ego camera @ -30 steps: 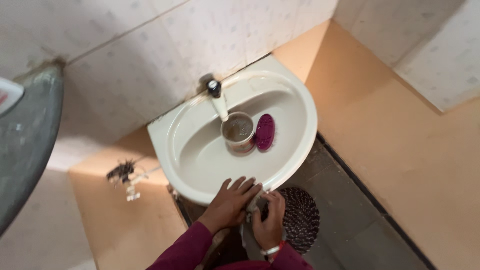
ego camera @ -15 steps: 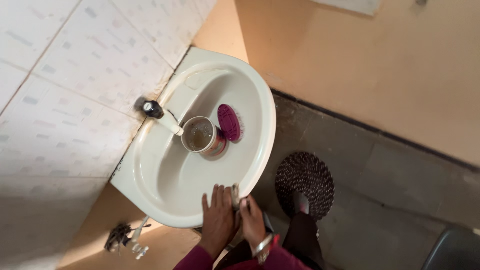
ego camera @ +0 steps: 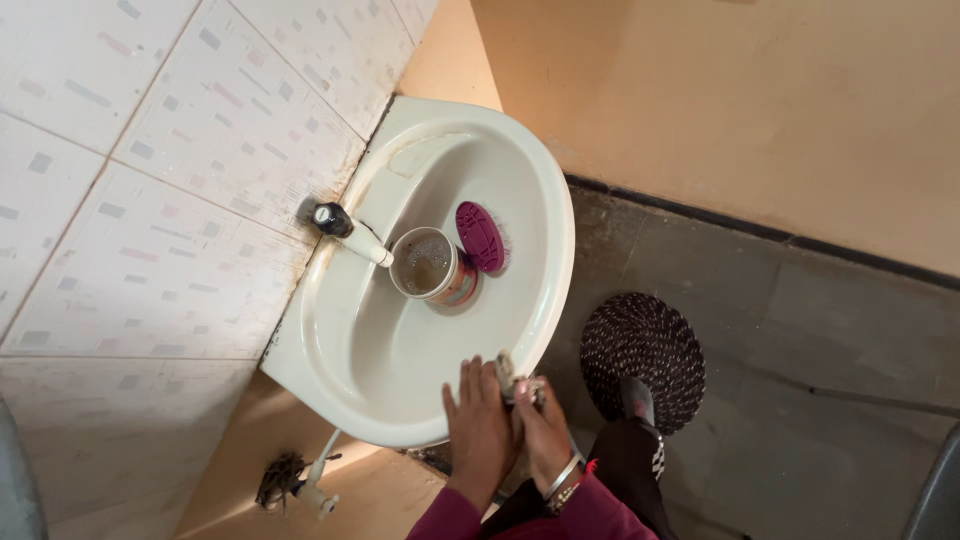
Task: The person washes a striped cloth in a white pedestal sink using a pink scrubbing brush and running water. After rinsing and wringing the cloth, the person uses it to wipe the exterior of the sink pedestal and the surrounding floor area.
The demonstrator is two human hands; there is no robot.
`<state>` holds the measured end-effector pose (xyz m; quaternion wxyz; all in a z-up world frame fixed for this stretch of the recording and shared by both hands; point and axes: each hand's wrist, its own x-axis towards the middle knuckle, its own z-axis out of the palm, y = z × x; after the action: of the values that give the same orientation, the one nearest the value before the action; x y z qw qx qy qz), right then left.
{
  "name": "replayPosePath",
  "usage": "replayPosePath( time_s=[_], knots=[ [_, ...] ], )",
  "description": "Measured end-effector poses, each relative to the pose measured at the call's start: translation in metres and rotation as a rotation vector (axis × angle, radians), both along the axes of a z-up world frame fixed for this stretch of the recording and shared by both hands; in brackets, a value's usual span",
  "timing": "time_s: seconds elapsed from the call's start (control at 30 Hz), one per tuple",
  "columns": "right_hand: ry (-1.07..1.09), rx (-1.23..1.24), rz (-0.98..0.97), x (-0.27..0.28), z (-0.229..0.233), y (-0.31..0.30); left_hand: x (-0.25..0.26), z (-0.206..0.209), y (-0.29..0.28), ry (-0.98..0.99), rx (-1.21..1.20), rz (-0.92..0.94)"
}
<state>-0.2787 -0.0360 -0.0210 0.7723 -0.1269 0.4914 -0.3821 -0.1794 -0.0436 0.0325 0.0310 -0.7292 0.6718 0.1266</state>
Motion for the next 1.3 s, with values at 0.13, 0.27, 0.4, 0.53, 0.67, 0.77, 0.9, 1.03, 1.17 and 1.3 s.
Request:
replayPosePath(
  time_s=[0.13, 0.27, 0.4, 0.53, 0.67, 0.77, 0.9, 1.03, 1.17, 1.3],
  knots=[
    [0.130, -0.116, -0.097, 0.019, 0.001, -0.006, 0.011, -0.007, 0.006, -0.063, 0.027, -0.042],
    [0.471, -0.408, -0.271, 0.011, -0.009, -0.064, -0.006, -0.039, -0.052, -0.035, -0.293, -0.121],
    [0.467, -0.311, -0.167, -0.011, -0.010, -0.118, -0.023, -0.038, -0.095, 0.188, -0.096, -0.016],
    [0.543, -0.495, -0.038, -0.011, -0.002, -0.077, -0.010, -0.020, -0.057, 0.156, -0.213, -0.017],
    [0.744, -0.587, -0.017, 0.007, -0.003, -0.053, 0.003, -0.018, -0.038, 0.106, -0.218, -0.057],
    [0.698, -0.108, 0.183, -0.003, 0.008, -0.106, 0.002, -0.028, -0.076, 0.017, -0.062, -0.131],
    [0.898, -0.298, 0.159, -0.012, 0.003, -0.154, -0.011, -0.031, -0.123, 0.080, -0.002, -0.099],
    [0.869, -0.441, 0.154, -0.020, -0.020, -0.139, -0.016, -0.031, -0.101, 0.138, -0.067, -0.029],
    [0.819, -0.331, 0.283, -0.019, -0.012, -0.100, -0.012, -0.020, -0.066, 0.118, -0.009, 0.027],
    [0.855, -0.300, 0.195, -0.012, 0.000, -0.117, -0.009, -0.035, -0.099, 0.065, -0.089, -0.099]
  ],
)
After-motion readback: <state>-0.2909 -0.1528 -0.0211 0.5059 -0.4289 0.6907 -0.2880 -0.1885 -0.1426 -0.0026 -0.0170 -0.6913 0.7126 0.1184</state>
